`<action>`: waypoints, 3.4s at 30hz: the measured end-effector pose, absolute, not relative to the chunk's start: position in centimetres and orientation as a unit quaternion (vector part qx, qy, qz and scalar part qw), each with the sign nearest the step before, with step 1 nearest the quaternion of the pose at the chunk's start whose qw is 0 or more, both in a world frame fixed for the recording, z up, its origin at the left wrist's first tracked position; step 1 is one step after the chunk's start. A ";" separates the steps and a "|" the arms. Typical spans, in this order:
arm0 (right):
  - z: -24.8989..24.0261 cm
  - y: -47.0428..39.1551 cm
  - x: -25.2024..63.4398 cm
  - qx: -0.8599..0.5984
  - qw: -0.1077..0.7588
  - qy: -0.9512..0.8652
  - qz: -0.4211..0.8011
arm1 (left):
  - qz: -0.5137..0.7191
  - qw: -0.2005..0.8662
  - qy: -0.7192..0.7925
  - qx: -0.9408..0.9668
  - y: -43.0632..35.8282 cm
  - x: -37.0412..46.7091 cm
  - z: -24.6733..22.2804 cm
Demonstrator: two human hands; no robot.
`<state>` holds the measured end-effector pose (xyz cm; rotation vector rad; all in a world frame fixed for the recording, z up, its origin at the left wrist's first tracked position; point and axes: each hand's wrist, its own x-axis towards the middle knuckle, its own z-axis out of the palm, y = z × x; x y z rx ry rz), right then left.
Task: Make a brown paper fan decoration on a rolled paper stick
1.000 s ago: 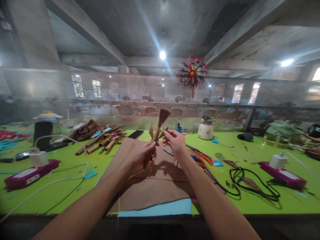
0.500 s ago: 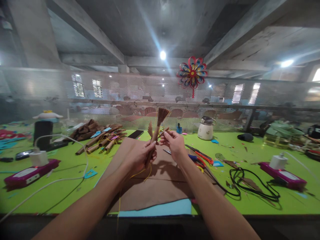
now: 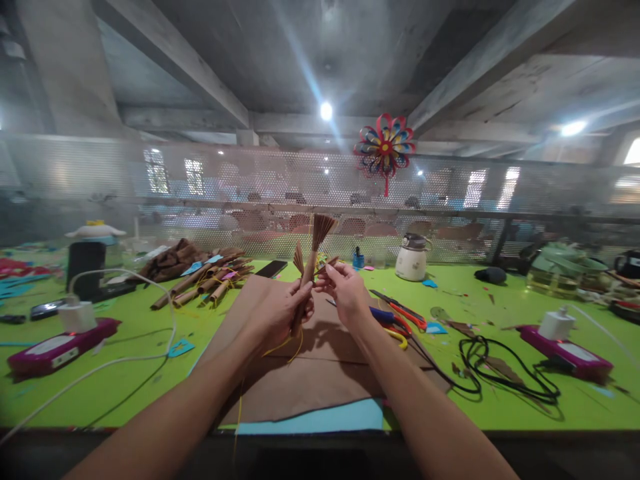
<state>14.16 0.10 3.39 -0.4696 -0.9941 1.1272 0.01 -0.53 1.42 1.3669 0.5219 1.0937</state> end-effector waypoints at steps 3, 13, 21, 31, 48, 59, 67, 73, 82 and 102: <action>3.4 -0.1 14.0 -0.220 0.695 -0.450 0.516 | 0.471 0.611 0.232 0.593 -0.7 0.1 1.6; 3.7 -0.6 13.8 -0.275 0.677 -0.475 0.490 | 0.466 0.611 0.228 0.598 -0.8 0.1 1.6; 3.3 -0.1 13.6 -0.251 0.681 -0.484 0.490 | 0.460 0.614 0.227 0.600 -0.7 0.2 1.5; 3.6 -0.4 13.6 -0.233 0.674 -0.465 0.525 | 0.462 0.612 0.206 0.609 -0.4 0.0 1.3; 3.7 -0.4 13.8 -0.218 0.667 -0.471 0.535 | 0.455 0.589 0.223 0.629 -0.8 -0.1 1.5; 3.7 -0.6 13.6 -0.199 0.666 -0.476 0.539 | 0.457 0.589 0.214 0.631 -0.8 0.0 1.4; 3.6 -0.4 13.6 -0.194 0.667 -0.473 0.542 | 0.457 0.589 0.222 0.629 -1.1 0.1 1.8; 3.5 -0.4 13.5 -0.190 0.671 -0.470 0.541 | 0.469 0.597 0.194 0.621 -1.1 0.2 1.6; 3.4 -0.4 13.3 -0.178 0.690 -0.460 0.531 | 0.484 0.613 0.172 0.600 -0.5 0.5 1.0; 3.5 -0.3 13.3 -0.191 0.687 -0.454 0.534 | 0.476 0.598 0.217 0.607 -2.2 0.3 2.5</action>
